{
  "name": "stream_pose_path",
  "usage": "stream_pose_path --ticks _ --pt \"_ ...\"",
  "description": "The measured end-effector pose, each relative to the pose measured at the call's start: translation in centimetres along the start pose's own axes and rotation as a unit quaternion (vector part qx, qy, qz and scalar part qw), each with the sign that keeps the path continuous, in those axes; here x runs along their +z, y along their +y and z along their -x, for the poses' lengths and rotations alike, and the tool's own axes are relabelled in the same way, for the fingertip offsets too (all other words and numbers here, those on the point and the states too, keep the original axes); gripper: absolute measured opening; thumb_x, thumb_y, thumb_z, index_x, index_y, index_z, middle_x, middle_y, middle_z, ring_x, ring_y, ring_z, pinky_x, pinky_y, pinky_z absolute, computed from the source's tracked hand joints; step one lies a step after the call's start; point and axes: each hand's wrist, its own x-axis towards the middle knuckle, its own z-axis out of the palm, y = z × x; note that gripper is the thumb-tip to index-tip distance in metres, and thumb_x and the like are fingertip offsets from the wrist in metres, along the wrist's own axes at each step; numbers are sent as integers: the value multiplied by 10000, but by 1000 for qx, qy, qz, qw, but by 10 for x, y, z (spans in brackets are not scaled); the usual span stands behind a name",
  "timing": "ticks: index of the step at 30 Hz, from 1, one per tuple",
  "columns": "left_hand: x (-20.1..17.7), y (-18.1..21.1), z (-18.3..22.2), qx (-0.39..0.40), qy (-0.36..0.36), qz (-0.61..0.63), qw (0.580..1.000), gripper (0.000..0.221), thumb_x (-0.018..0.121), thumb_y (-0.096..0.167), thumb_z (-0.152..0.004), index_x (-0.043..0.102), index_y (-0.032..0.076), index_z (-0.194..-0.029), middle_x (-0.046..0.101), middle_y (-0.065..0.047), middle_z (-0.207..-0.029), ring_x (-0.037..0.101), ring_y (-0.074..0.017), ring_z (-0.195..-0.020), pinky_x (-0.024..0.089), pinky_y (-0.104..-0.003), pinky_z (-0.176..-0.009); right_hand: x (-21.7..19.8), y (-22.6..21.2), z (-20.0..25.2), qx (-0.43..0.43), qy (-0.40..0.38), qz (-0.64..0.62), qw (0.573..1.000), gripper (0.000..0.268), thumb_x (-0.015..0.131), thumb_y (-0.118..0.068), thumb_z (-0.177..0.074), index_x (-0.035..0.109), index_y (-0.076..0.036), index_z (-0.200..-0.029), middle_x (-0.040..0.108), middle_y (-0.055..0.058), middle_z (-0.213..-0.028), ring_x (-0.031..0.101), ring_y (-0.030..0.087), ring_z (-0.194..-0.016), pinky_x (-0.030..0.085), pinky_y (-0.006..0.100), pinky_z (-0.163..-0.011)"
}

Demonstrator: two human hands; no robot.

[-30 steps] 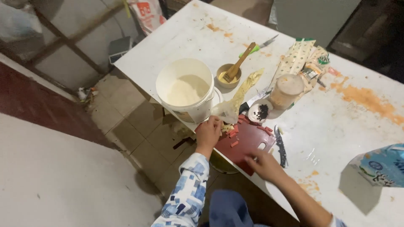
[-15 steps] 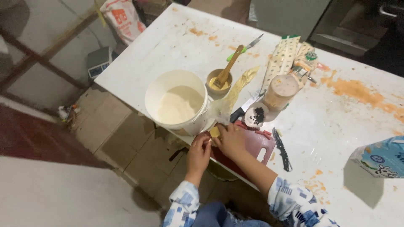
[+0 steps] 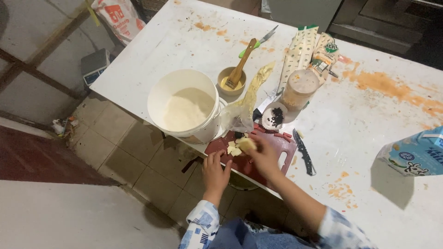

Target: Grating a topping onto pre-shaped dough pieces on a baking tray in a bakery production area.

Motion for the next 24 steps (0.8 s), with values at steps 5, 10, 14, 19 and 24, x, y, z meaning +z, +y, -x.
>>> stream_pose_path --ticks 5,10,14,19,24 --pt "4 10 -6 -3 -27 -53 998 450 608 439 -980 610 172 -1342 582 -104 -1235 529 -306 -1186 415 -482 -951 -58 81 11 187 81 -275 940 414 639 2 -874 628 69 -1282 641 219 -1136 655 321 -967 533 441 -933" --pt "11 19 -19 23 -32 -91 995 617 612 482 -953 507 146 -1460 581 -120 -1250 523 -310 -1166 406 -489 -919 -94 131 47 62 190 -114 973 370 700 -22 -926 649 29 -1289 681 233 -1157 649 376 -1134 506 498 -983" --pt "31 6 -33 71 -4 -112 991 486 600 466 -942 613 210 -1355 626 -60 -1164 549 -305 -1062 429 -483 -812 -93 163 62 99 227 -80 965 310 678 -133 -928 658 -61 -1229 703 83 -1162 635 169 -1048 506 291 -893" --pt "27 12 -40 60 -40 -76 995 375 614 435 -942 665 217 -1243 689 -27 -1134 569 -278 -1079 402 -451 -857 -90 167 64 8 206 -15 978 277 675 -145 -939 677 -69 -1206 625 54 -1104 621 157 -991 515 272 -874" --pt "32 13 -43 84 -37 -92 992 467 613 399 -937 602 216 -1367 623 -46 -1226 543 -301 -1097 421 -477 -840 -91 171 63 -11 201 31 979 289 680 -155 -917 694 -75 -1194 631 64 -1075 629 170 -986 513 283 -885"
